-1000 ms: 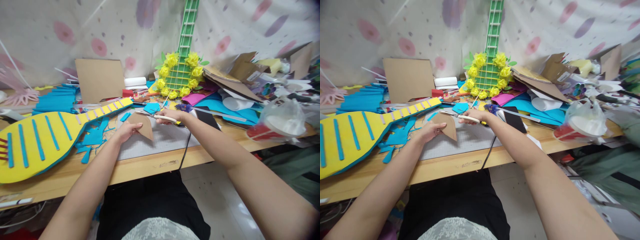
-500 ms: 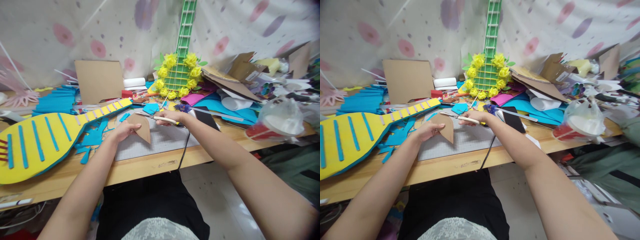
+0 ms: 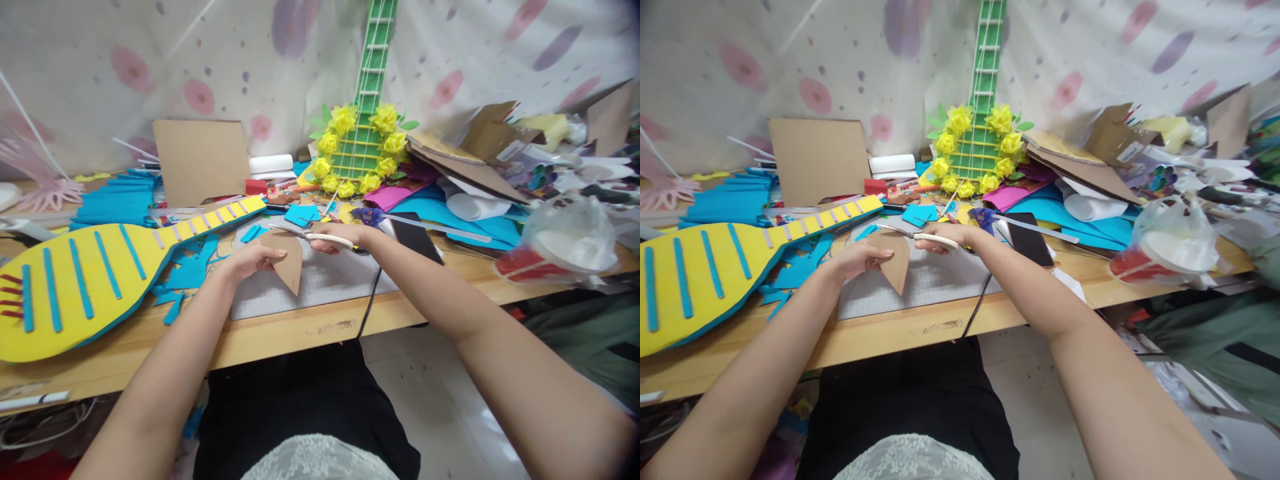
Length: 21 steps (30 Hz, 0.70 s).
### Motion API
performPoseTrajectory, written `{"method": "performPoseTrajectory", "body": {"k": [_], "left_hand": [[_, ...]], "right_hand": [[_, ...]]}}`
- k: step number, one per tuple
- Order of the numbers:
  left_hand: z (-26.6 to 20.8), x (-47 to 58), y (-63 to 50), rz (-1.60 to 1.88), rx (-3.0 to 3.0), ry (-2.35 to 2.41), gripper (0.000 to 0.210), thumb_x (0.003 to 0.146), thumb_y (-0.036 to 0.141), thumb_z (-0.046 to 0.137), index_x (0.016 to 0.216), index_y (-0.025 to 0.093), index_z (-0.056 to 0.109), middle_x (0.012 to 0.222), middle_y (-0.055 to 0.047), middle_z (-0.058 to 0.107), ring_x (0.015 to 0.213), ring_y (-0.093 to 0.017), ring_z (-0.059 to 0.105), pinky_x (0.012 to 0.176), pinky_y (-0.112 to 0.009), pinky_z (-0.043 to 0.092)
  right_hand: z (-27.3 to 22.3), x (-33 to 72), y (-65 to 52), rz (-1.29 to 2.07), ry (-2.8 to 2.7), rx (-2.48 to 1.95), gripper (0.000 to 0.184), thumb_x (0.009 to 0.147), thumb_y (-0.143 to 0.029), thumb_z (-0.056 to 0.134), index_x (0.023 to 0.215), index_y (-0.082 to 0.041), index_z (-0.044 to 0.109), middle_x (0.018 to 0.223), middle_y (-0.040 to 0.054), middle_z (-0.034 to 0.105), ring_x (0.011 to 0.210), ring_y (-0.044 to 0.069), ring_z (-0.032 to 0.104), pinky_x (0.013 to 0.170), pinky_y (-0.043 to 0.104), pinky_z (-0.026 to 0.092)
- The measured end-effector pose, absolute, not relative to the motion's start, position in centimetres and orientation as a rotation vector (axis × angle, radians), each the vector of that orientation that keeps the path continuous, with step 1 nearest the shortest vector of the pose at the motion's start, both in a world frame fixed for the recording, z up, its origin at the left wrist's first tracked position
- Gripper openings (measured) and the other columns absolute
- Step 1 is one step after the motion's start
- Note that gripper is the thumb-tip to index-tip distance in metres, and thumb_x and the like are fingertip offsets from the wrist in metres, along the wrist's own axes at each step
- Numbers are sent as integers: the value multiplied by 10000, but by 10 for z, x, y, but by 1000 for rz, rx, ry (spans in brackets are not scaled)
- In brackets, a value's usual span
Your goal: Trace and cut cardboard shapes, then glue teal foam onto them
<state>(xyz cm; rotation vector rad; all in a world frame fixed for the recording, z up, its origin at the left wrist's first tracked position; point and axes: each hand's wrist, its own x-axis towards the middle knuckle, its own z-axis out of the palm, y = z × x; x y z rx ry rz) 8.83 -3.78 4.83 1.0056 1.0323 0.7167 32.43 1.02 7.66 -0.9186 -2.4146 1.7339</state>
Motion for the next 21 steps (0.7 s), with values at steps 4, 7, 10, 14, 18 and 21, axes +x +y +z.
{"method": "performPoseTrajectory", "body": {"k": [4, 7, 10, 14, 18, 21], "left_hand": [[49, 88, -37, 716, 1017, 1035, 354, 544, 206, 789, 878, 160, 680, 840, -88, 690, 686, -210, 648, 513, -270, 508], [50, 86, -37, 707, 1020, 1044, 364, 535, 201, 793, 877, 157, 678, 829, -85, 686, 653, -191, 637, 492, -255, 497], [52, 84, -36, 678, 1025, 1048, 392, 533, 202, 800, 901, 154, 674, 835, -84, 685, 657, -188, 638, 507, -261, 507], [56, 83, -35, 642, 1014, 1055, 412, 518, 209, 813, 903, 163, 673, 847, -80, 689, 680, -195, 646, 500, -251, 508], [58, 82, -34, 624, 1022, 1048, 434, 500, 203, 822, 907, 170, 677, 818, -73, 691, 659, -191, 645, 475, -237, 501], [58, 79, -33, 614, 1040, 1054, 437, 497, 200, 826, 906, 172, 676, 786, -71, 691, 645, -194, 644, 467, -236, 498]], "right_hand": [[80, 324, 7, 1745, -2377, -1011, 487, 731, -600, 604, 676, -160, 404, 534, -71, 371, 428, 26, 348, 402, 166, 297], [81, 324, 7, 1736, -2354, -1062, 503, 702, -611, 623, 672, -159, 405, 536, -75, 374, 420, 20, 346, 397, 162, 289], [82, 325, 8, 1714, -2405, -1033, 508, 692, -615, 625, 650, -157, 409, 518, -74, 380, 413, 24, 358, 395, 168, 285], [84, 325, 10, 1714, -2434, -1018, 520, 670, -622, 637, 631, -157, 409, 502, -75, 383, 405, 25, 361, 391, 173, 278], [85, 325, 11, 1755, -2431, -1016, 535, 649, -634, 649, 627, -159, 403, 482, -82, 373, 388, 22, 347, 379, 172, 260], [86, 325, 11, 1756, -2449, -984, 509, 674, -608, 647, 637, -160, 409, 474, -82, 370, 389, 27, 353, 379, 174, 266]]}}
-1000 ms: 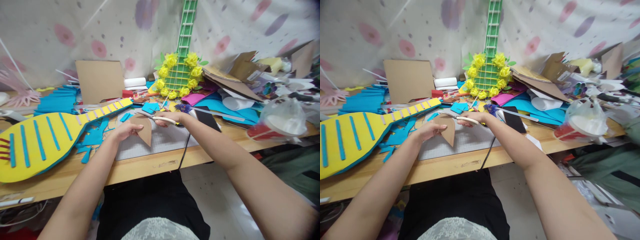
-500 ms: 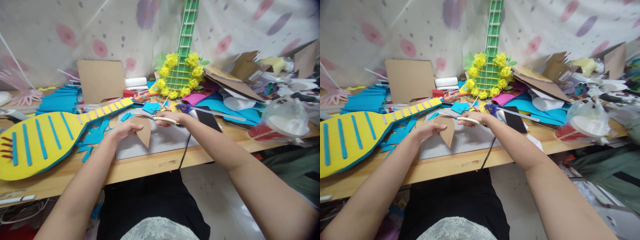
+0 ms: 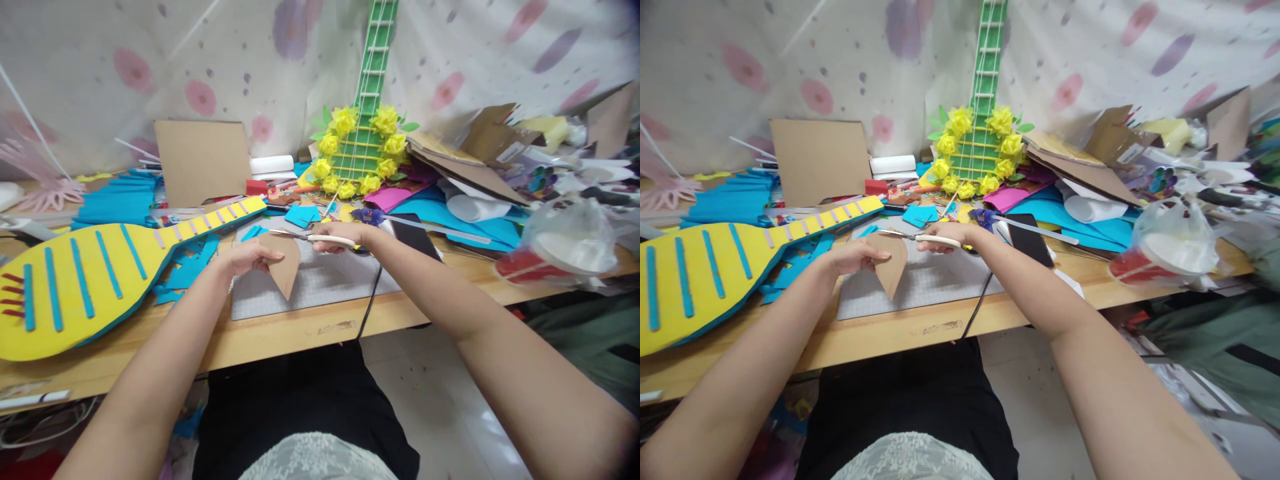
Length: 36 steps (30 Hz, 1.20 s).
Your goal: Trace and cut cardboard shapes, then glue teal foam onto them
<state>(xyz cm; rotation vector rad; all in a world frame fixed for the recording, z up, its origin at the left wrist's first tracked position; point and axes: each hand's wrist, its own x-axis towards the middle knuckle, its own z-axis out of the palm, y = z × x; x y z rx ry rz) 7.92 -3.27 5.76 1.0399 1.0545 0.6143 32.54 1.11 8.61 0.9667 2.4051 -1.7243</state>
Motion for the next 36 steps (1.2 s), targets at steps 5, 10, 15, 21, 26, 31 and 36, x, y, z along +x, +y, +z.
{"method": "performPoseTrajectory", "body": {"k": [5, 10, 15, 21, 26, 31, 36], "left_hand": [[58, 75, -29, 562, 1072, 1045, 402, 506, 203, 821, 883, 173, 685, 789, -78, 696, 656, -201, 648, 470, -240, 499], [67, 76, -28, 513, 1063, 1044, 384, 505, 174, 811, 870, 157, 694, 847, -102, 699, 715, -215, 655, 507, -255, 513], [74, 74, -26, 449, 1073, 1046, 390, 501, 174, 813, 873, 164, 698, 832, -103, 699, 719, -220, 659, 507, -249, 508], [79, 73, -24, 409, 1102, 1092, 379, 504, 154, 796, 870, 147, 696, 816, -115, 698, 736, -245, 666, 531, -277, 519], [84, 75, -23, 385, 1143, 1143, 418, 494, 145, 787, 898, 149, 681, 837, -106, 698, 790, -259, 664, 563, -282, 524], [89, 75, -23, 333, 1160, 1126, 514, 504, 171, 791, 999, 175, 649, 912, -76, 697, 856, -243, 655, 672, -314, 534], [92, 75, -23, 344, 1137, 1160, 456, 496, 125, 775, 939, 179, 680, 834, -70, 703, 766, -226, 660, 609, -284, 529]], "right_hand": [[88, 325, 11, -1719, 2374, 1018, 496, 674, -587, 659, 633, -158, 411, 476, -84, 375, 390, 22, 348, 383, 170, 269], [92, 326, 12, -1701, 2348, 1095, 476, 657, -555, 687, 634, -153, 433, 479, -80, 391, 385, 20, 346, 382, 171, 256], [94, 327, 11, -1639, 2370, 1125, 474, 649, -552, 694, 627, -155, 435, 467, -79, 391, 388, 27, 348, 393, 182, 270], [93, 325, 13, -1566, 2459, 949, 480, 706, -595, 620, 639, -152, 447, 483, -63, 421, 419, 41, 389, 432, 196, 314], [91, 318, 10, -1530, 2550, 830, 504, 752, -631, 540, 641, -148, 448, 519, -41, 437, 463, 46, 399, 447, 192, 323], [90, 313, 5, -1575, 2566, 907, 507, 747, -635, 541, 641, -151, 434, 511, -49, 418, 447, 39, 374, 423, 185, 298], [90, 312, 4, -1632, 2483, 1028, 494, 706, -618, 597, 655, -154, 435, 479, -65, 397, 417, 35, 357, 398, 184, 269]]}}
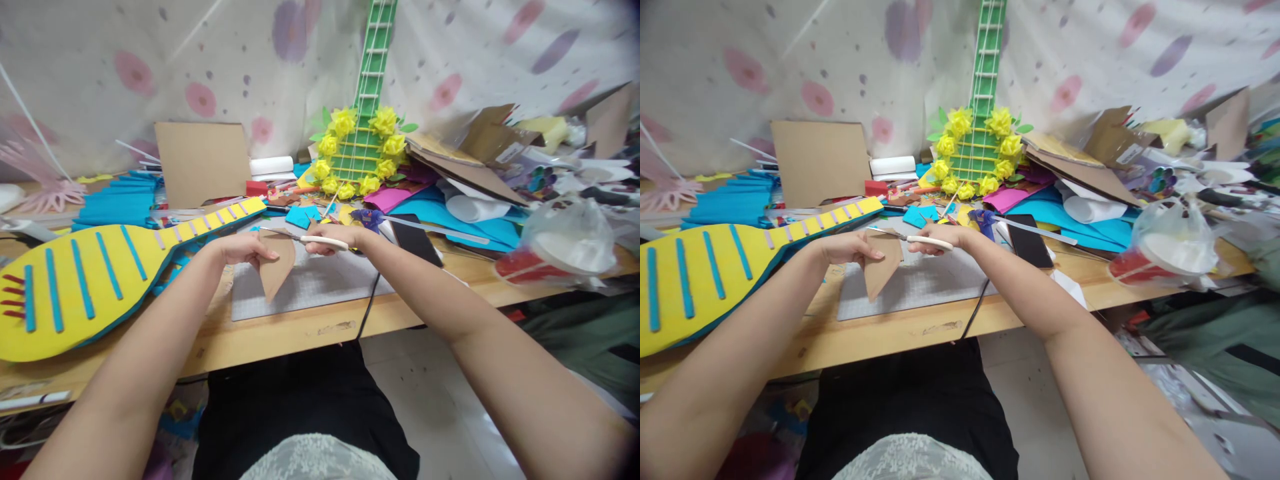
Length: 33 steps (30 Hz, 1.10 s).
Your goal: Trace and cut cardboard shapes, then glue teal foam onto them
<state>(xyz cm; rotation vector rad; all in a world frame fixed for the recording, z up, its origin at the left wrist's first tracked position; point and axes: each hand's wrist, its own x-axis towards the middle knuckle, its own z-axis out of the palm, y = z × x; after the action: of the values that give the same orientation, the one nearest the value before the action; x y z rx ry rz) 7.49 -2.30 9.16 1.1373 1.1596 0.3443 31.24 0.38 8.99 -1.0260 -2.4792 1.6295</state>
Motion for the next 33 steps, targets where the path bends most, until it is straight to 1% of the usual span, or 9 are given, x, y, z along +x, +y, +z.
{"method": "performPoseTrajectory", "body": {"k": [6, 11, 17, 20, 23, 26, 30, 32, 33], "left_hand": [[94, 79, -25, 354, 1093, 1199, 356, 471, 71, 767, 814, 139, 700, 784, -118, 705, 680, -246, 666, 539, -293, 527], [90, 76, -21, 347, 1019, 1207, 330, 451, -3, 753, 753, 121, 708, 703, -138, 695, 586, -267, 662, 471, -316, 519], [85, 71, -18, 442, 1021, 1173, 370, 376, -32, 767, 682, 163, 696, 610, -78, 686, 523, -227, 649, 428, -258, 498], [88, 70, -17, 375, 1031, 1278, 296, 423, -5, 766, 659, 154, 686, 598, -76, 678, 523, -221, 648, 436, -261, 499], [86, 65, -11, 350, 1074, 1266, 192, 495, 97, 796, 638, 132, 673, 597, -89, 667, 513, -197, 631, 441, -244, 481], [75, 57, -5, 678, 1005, 1245, 213, 606, 262, 777, 730, 116, 684, 695, -107, 687, 575, -187, 642, 486, -241, 491], [54, 55, -11, 1277, 650, 1053, 384, 770, 507, 594, 828, 131, 652, 795, -93, 681, 693, -180, 662, 620, -280, 546], [46, 62, -19, 1423, 527, 899, 424, 792, 542, 547, 893, 140, 635, 870, -94, 678, 794, -194, 670, 735, -332, 556], [44, 67, -22, 1472, 493, 859, 401, 792, 524, 559, 904, 145, 627, 881, -89, 677, 826, -198, 669, 780, -350, 551]], "right_hand": [[93, 313, 5, 1677, -2476, -1011, 455, 718, -568, 618, 651, -157, 432, 449, -79, 373, 395, 27, 334, 388, 178, 258], [92, 315, 9, 1699, -2509, -974, 473, 693, -576, 643, 619, -156, 439, 438, -71, 388, 385, 32, 356, 382, 181, 269], [91, 316, 10, 1721, -2474, -1003, 477, 661, -566, 678, 606, -151, 450, 436, -71, 393, 380, 32, 362, 380, 180, 276], [92, 318, 9, 1727, -2462, -1062, 488, 650, -572, 683, 595, -153, 440, 437, -70, 390, 376, 31, 357, 378, 184, 274], [91, 321, 7, 1707, -2407, -1072, 487, 659, -570, 677, 590, -153, 436, 442, -68, 388, 376, 27, 343, 375, 184, 260], [85, 319, 3, 1650, -2182, -1053, 495, 682, -585, 653, 592, -162, 410, 461, -68, 379, 386, 26, 339, 372, 180, 258], [66, 297, -1, 1561, -1800, -1163, 506, 675, -610, 645, 607, -175, 396, 476, -61, 394, 385, 39, 367, 372, 192, 293], [54, 281, 0, 1460, -1704, -1254, 506, 674, -624, 635, 608, -178, 406, 461, -54, 401, 381, 54, 387, 373, 205, 309], [48, 273, 1, 1417, -1692, -1275, 509, 682, -633, 619, 600, -180, 403, 447, -51, 401, 380, 60, 391, 374, 208, 305]]}}
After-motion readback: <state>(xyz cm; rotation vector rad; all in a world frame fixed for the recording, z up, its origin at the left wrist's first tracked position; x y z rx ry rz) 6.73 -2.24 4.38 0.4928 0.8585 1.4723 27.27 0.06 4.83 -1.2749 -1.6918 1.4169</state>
